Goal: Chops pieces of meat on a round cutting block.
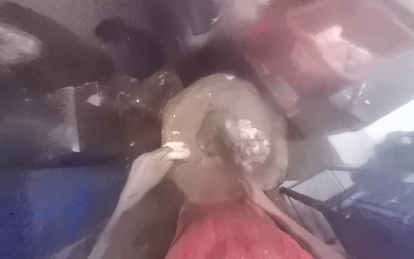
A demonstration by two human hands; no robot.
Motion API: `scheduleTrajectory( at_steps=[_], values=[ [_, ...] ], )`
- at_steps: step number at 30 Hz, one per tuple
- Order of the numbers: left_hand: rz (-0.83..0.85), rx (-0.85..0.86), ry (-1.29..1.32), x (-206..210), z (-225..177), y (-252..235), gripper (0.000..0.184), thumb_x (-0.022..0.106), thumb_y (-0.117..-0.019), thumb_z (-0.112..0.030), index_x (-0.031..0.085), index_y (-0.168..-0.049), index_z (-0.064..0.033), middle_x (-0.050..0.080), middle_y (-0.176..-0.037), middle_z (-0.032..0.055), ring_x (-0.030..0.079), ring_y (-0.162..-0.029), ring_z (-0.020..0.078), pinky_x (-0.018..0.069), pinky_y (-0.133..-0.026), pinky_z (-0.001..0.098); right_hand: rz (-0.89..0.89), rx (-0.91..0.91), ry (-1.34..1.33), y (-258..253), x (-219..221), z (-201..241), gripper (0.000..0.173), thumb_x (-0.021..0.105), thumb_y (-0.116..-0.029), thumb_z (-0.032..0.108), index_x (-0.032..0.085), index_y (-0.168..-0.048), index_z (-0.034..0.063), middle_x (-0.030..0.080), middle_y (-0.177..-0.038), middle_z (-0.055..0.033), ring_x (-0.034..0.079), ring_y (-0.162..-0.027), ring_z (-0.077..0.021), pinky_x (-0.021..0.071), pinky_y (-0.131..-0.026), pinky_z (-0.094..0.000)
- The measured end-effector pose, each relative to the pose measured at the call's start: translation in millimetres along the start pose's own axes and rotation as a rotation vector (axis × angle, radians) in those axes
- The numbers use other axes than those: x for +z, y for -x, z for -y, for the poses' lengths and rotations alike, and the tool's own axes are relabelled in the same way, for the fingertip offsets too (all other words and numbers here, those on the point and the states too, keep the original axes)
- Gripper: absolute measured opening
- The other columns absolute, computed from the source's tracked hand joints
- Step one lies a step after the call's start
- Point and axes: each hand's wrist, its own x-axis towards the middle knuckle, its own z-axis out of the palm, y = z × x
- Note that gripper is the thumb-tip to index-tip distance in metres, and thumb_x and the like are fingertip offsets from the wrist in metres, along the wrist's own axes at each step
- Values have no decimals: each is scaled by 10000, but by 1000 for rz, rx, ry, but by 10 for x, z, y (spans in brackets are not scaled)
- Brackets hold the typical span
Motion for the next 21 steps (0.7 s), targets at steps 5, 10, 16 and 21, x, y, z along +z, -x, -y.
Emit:
scheduleTrajectory(
  at_steps=[5,10,16,21],
  values=[
    [126,-171,338,520,-212,-143,242,615,-1007,-192,716,-1203,-90,724,-1136,121,687,-1050,248,528,-958,511,-13,232,12,-65,-203,-251,525,443,-1072,492,630,-1241,32,671,-993,-162,654,-884,-266,537,-827,-500],
    [201,-82,359,1509,-169,-481,335,540,-1053,-210,656,-1304,-21,687,-1244,194,658,-1168,302,491,-1048,495,-391,-218,-108,51,-343,675,522,281,-1111,370,555,-1311,-27,650,-940,-78,634,-806,-118,568,-765,-321],
    [225,21,193,1632,-239,-442,359,491,-1069,-297,663,-1315,-100,697,-1235,158,664,-1152,324,499,-1010,572,-360,-600,-98,170,60,1012,749,329,-1058,593,591,-1319,-58,682,-1217,-139,640,-1136,-107,519,-1023,-309],
    [254,9,201,1318,-26,-237,294,545,-1042,-231,688,-1258,-92,707,-1212,145,677,-1133,302,515,-1007,546,-19,104,337,-194,243,283,560,342,-1095,482,540,-1409,62,680,-1194,-199,681,-1096,-337,532,-964,-561]
  ],
)
